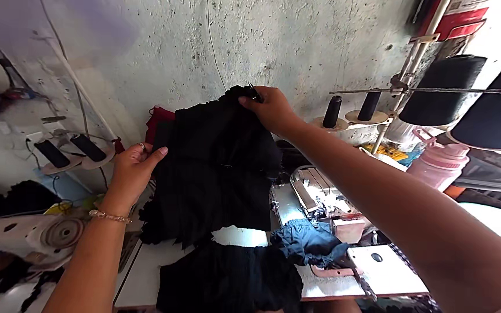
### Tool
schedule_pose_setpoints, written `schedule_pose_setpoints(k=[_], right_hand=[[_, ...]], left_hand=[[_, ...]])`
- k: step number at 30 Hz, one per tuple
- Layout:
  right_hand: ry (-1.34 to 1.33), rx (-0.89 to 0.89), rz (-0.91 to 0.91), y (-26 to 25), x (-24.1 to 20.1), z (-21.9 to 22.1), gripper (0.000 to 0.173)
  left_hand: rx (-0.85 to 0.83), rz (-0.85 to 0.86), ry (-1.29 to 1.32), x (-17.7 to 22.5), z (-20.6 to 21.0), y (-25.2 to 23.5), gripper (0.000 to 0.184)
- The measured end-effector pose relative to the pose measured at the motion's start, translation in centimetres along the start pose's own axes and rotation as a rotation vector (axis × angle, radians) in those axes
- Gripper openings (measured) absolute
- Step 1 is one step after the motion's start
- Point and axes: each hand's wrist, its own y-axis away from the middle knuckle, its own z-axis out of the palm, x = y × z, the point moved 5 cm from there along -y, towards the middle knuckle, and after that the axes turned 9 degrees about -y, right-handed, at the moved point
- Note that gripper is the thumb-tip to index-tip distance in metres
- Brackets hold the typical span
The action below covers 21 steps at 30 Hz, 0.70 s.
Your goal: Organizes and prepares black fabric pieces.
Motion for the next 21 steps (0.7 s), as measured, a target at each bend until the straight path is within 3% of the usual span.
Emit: schedule_pose_setpoints(k=[6, 13, 21], right_hand=[[0.188, 0.052, -0.098, 1.3, 0.2, -0.1, 0.030], [0.222, 0.105, -0.225, 1.8, -0.3, 0.0, 0.029], [0.277, 0.039, -0.183, 1.9, 2.0, 0.5, 0.029]], left_hand=[[-0.075, -0.056, 0.053, -1.1, 0.9, 0.4, 0.009], [-0.112, -0.058, 0.083, -1.4, 2.0, 0.7, 0.011], [-0.155, -0.112, 0.051, -2.8, 3.9, 1.1, 0.016]])
